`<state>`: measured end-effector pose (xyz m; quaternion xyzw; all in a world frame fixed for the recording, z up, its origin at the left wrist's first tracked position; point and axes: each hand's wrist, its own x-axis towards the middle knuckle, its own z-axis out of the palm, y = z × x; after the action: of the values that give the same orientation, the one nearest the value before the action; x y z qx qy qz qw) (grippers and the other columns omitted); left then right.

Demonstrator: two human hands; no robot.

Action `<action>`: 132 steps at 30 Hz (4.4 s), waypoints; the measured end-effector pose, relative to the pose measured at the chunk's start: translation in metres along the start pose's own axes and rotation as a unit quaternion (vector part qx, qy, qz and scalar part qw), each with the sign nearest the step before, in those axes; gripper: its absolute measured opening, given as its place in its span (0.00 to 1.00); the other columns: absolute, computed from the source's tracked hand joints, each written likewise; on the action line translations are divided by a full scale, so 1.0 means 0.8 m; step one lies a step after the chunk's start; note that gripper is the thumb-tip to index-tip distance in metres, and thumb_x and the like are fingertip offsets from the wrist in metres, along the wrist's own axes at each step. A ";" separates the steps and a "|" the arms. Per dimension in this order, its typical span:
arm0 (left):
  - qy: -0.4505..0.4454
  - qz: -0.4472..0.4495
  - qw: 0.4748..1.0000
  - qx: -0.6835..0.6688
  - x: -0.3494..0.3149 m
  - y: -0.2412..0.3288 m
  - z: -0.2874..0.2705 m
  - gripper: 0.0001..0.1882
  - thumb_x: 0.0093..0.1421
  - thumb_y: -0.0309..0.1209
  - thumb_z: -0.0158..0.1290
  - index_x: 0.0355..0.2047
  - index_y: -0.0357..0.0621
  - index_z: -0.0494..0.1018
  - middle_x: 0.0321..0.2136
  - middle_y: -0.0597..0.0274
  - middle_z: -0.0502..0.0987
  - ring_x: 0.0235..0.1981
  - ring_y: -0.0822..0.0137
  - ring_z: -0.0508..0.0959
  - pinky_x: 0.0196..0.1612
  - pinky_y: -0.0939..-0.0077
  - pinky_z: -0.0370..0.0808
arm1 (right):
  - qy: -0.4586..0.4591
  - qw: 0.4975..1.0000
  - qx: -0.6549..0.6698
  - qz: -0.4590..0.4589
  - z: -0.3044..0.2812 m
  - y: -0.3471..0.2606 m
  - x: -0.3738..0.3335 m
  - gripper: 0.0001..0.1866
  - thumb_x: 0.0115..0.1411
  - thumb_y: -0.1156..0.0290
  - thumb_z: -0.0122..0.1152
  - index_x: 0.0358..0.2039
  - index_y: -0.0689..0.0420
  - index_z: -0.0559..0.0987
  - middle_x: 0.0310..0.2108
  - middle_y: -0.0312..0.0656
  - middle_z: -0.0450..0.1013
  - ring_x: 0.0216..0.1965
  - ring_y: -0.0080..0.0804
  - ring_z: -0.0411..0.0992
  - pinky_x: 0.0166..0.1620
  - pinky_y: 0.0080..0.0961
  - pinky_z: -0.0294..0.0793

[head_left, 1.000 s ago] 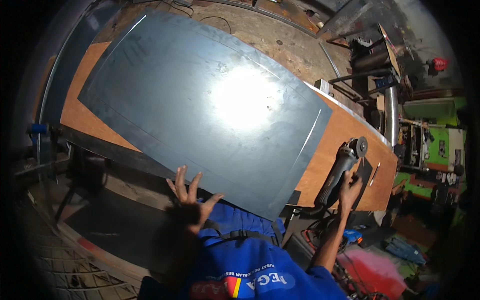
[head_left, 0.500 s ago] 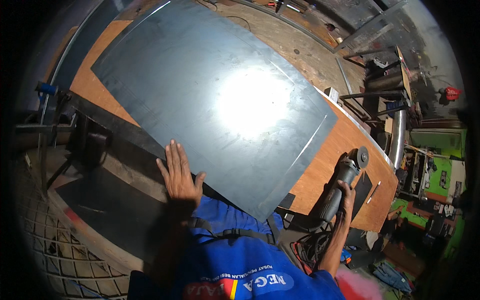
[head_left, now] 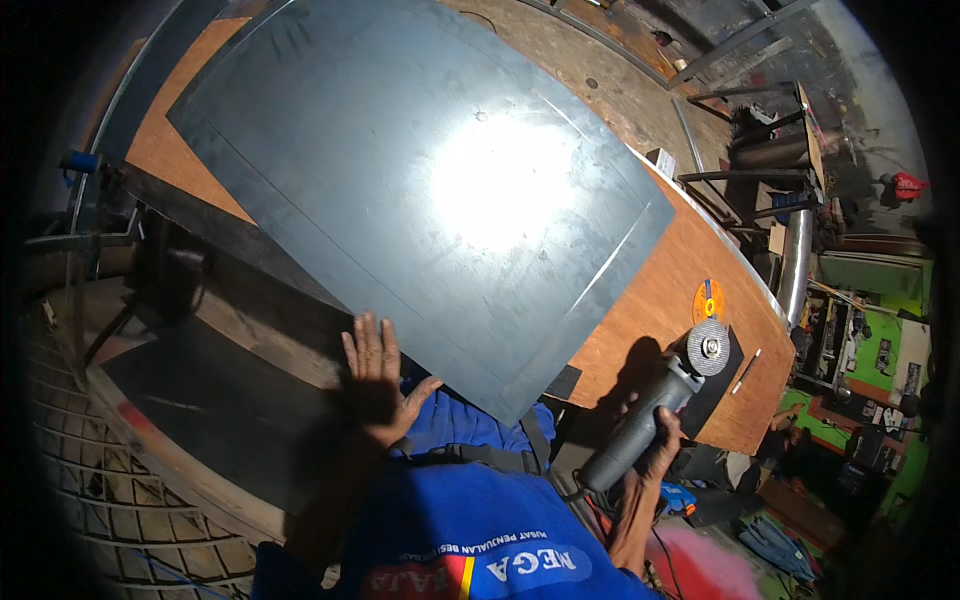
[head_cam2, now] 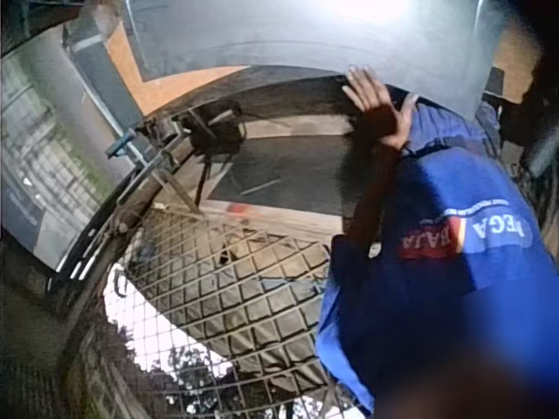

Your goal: The person uses an angle grinder to cut a large metal sheet on a wooden workbench. They guide the grinder along marked lines, reposition the sheet, and continue cutting until a section is separated. Sparks are visible throughout the cutting process.

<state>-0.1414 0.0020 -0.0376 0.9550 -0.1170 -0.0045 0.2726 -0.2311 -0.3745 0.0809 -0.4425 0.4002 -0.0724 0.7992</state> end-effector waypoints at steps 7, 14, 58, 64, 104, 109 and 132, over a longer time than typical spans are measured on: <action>0.100 -0.026 0.994 -0.042 -0.001 0.018 -0.042 0.50 0.61 0.50 0.66 0.74 0.39 0.57 0.75 0.33 0.51 0.74 0.33 0.56 0.75 0.36 0.54 | -0.047 0.998 -0.024 0.046 0.047 -0.012 -0.009 0.31 0.60 0.62 0.70 0.61 0.59 0.70 0.47 0.50 0.77 0.45 0.44 0.79 0.50 0.46 0.83; 0.033 -0.056 0.960 -0.272 -0.004 0.076 -0.088 0.12 0.64 0.27 0.64 0.47 0.37 0.81 0.47 0.54 0.83 0.50 0.52 0.82 0.55 0.58 0.77 | -0.152 0.977 0.140 0.049 0.086 0.011 -0.007 0.34 0.76 0.39 0.44 0.65 0.56 0.68 0.52 0.51 0.74 0.46 0.46 0.77 0.49 0.49 0.81; -0.447 -0.343 0.308 -0.766 -0.014 0.256 -0.020 0.53 0.72 0.61 0.50 0.77 0.36 0.39 0.70 0.39 0.61 0.71 0.52 0.67 0.71 0.61 0.70 | -0.318 0.623 -0.714 -0.022 0.124 -0.064 0.010 0.39 0.49 0.75 0.74 0.63 0.69 0.70 0.47 0.59 0.82 0.49 0.41 0.82 0.53 0.38 0.80; -0.509 -0.293 0.298 -0.753 -0.003 0.243 -0.033 0.56 0.75 0.57 0.49 0.78 0.38 0.23 0.76 0.31 0.47 0.76 0.47 0.58 0.78 0.55 0.57 | -0.292 0.596 -0.747 -0.017 0.107 -0.060 0.008 0.41 0.47 0.74 0.74 0.62 0.74 0.69 0.44 0.65 0.82 0.48 0.52 0.84 0.51 0.39 0.82; -0.459 -0.245 0.290 -0.803 -0.020 0.245 -0.008 0.42 0.75 0.58 0.48 0.74 0.44 0.49 0.73 0.38 0.55 0.75 0.37 0.58 0.76 0.45 0.60 | -0.291 0.572 -0.767 -0.028 0.127 -0.055 0.008 0.38 0.47 0.71 0.77 0.57 0.74 0.71 0.41 0.64 0.82 0.43 0.52 0.85 0.45 0.42 0.82; -0.463 -0.234 0.294 -0.803 -0.024 0.243 -0.004 0.44 0.75 0.58 0.48 0.77 0.45 0.45 0.75 0.37 0.51 0.75 0.37 0.57 0.76 0.44 0.60 | -0.292 0.574 -0.764 -0.038 0.131 -0.055 0.006 0.34 0.47 0.71 0.77 0.53 0.71 0.72 0.39 0.64 0.82 0.41 0.55 0.84 0.42 0.44 0.82; -0.447 -0.211 0.320 -0.808 -0.021 0.239 -0.013 0.40 0.75 0.58 0.48 0.77 0.53 0.49 0.73 0.43 0.59 0.74 0.43 0.62 0.74 0.42 0.62 | -0.303 0.554 -0.774 -0.058 0.137 -0.053 0.010 0.39 0.46 0.72 0.78 0.57 0.74 0.71 0.39 0.63 0.83 0.41 0.51 0.85 0.45 0.42 0.83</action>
<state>-0.1994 -0.1461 0.0700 0.1075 0.0457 -0.5803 0.8060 -0.1387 -0.3323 0.1405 -0.9083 0.0101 0.3575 0.2170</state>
